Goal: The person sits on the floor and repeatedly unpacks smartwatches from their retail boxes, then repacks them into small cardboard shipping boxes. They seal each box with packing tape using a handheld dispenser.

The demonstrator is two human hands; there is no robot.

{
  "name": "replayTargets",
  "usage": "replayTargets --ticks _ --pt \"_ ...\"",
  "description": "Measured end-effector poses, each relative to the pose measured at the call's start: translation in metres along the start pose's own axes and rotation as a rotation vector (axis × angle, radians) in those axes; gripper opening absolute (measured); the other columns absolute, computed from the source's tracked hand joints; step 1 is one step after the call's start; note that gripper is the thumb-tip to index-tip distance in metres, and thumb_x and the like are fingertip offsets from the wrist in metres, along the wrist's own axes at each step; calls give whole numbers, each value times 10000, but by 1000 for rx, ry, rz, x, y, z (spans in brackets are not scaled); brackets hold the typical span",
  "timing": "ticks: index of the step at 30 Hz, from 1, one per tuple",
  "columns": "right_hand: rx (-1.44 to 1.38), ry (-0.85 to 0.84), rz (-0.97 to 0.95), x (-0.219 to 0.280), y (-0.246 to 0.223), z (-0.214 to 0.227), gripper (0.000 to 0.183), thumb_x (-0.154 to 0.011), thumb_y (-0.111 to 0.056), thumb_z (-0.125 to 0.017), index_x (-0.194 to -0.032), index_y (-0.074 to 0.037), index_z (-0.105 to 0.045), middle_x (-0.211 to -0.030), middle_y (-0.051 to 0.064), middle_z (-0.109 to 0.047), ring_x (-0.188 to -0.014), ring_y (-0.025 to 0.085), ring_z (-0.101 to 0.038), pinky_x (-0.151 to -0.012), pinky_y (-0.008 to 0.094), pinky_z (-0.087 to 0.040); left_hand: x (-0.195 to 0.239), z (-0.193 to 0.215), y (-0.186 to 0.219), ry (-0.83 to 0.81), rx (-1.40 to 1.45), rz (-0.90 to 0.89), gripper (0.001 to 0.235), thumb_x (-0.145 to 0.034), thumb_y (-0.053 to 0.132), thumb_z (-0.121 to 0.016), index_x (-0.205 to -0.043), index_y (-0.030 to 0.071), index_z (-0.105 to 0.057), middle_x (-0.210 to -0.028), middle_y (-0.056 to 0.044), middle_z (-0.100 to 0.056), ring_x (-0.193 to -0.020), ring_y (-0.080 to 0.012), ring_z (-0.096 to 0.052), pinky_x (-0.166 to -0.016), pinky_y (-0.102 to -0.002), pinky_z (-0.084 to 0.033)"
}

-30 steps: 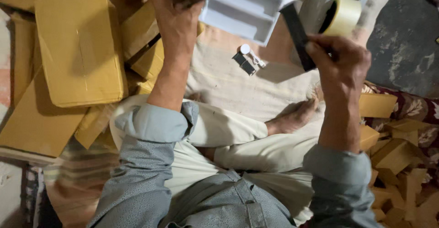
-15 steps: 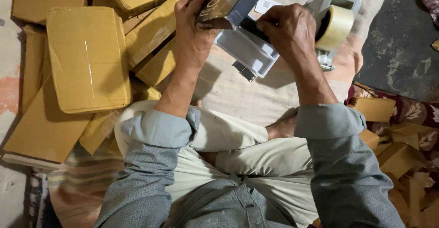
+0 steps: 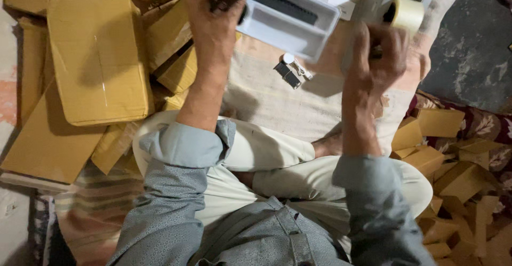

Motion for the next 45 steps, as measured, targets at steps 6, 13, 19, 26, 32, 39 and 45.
replayTargets --ticks 6,13,19,26,32,39,45 --pt "270 -337 -157 96 38 -56 145 -882 -210 -817 -962 -92 -793 -861 78 -693 -759 231 -689 -690 373 -543 -4 35 6 265 183 -174 413 -1012 331 -778 -1025 -49 -618 -1022 -91 -537 -916 -176 -531 -855 -371 -490" --pt "445 -389 -58 105 30 -94 245 -723 -192 -866 -928 -91 -778 -973 121 -676 -947 368 -623 -772 485 -510 -6 38 5 271 56 -203 489 -1005 397 -762 -1065 -71 -633 -982 -97 -569 -907 -193 -556 -864 -376 -494" --pt "154 -626 -320 100 59 -96 215 -791 -109 -810 -997 -73 -762 -892 71 -764 -771 200 -738 -701 355 -592 -4 36 -6 259 66 -125 495 -989 386 -789 -1176 -47 -640 -1108 -143 -498 -1024 -244 -574 -951 -405 -495" --pt "-624 -438 -903 79 88 -38 178 -973 -53 -722 -1132 21 -751 -909 107 -766 -688 138 -675 -588 268 -548 0 36 -10 256 56 -177 568 -978 353 -858 -1332 -3 -593 -1313 -166 -468 -1239 -290 -586 -1115 -412 -487" --pt "-771 -333 -942 56 85 -28 182 -970 -35 -713 -1141 22 -738 -952 102 -776 -759 159 -739 -606 274 -584 3 28 -5 220 -110 -166 595 -1014 352 -836 -1428 18 -571 -1327 -159 -448 -1255 -288 -576 -1115 -408 -490" --pt "-783 -340 -886 49 69 -22 197 -976 -33 -717 -1159 37 -735 -967 109 -774 -777 159 -736 -628 271 -582 3 26 2 216 -125 -167 566 -992 288 -860 -1406 18 -585 -1317 -158 -495 -1222 -291 -605 -1101 -399 -499" --pt "-455 -474 -438 3 3 -9 221 -1006 -35 -707 -1205 55 -740 -995 115 -773 -811 135 -713 -720 253 -579 15 -5 24 38 -47 -294 579 -956 282 -887 -1402 52 -598 -1340 -149 -499 -1256 -292 -572 -1118 -399 -493"
Point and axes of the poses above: each hand's wrist, its own x-axis away from the middle knuckle, its own z-axis out of the back of the hand, y = z × x, the point moved 10 cm from there along -x, towards the middle knuckle
